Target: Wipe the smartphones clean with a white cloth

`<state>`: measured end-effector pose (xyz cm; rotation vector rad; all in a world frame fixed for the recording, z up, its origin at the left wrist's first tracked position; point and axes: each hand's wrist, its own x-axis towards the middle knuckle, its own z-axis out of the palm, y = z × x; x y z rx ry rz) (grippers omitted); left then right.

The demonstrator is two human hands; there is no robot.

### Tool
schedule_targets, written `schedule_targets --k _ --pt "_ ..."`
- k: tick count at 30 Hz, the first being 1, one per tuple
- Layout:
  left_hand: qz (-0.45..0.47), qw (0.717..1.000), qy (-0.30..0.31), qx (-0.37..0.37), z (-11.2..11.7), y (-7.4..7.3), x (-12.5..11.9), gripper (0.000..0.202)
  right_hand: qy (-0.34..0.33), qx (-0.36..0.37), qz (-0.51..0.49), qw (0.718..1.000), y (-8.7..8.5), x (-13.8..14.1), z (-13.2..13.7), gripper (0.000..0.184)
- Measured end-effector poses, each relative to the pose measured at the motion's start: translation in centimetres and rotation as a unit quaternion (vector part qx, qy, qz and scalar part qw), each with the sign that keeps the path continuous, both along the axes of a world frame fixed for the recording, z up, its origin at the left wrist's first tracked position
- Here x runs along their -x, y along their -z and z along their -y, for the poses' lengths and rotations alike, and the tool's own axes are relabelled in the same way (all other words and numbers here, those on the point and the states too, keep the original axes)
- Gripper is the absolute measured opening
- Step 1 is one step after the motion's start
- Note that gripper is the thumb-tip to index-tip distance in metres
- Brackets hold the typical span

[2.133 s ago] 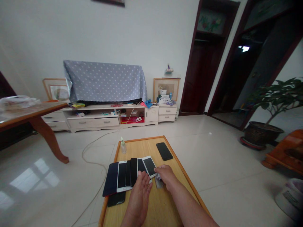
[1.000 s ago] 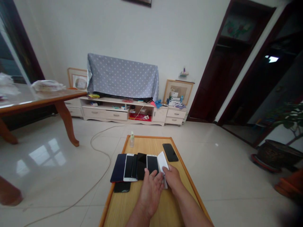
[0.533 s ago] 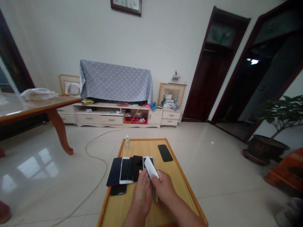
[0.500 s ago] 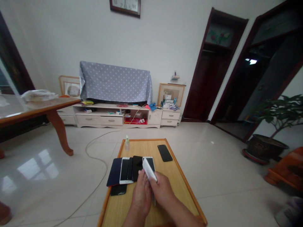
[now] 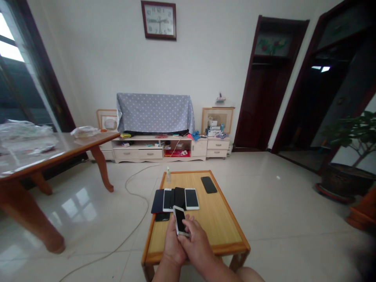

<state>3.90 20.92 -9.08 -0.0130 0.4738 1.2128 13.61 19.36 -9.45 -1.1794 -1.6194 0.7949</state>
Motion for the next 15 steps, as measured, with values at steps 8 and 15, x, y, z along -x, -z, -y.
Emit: schedule_targets --k 8,15 --pt "-0.035 0.994 -0.105 0.015 0.3 0.4 1.1 0.025 0.004 0.081 -0.102 0.991 1.5 -1.3 -1.2 0.037" --pt "-0.048 0.989 -0.139 0.008 -0.6 1.3 3.2 0.027 0.090 0.117 -0.090 0.985 3.2 -5.1 -3.8 0.048"
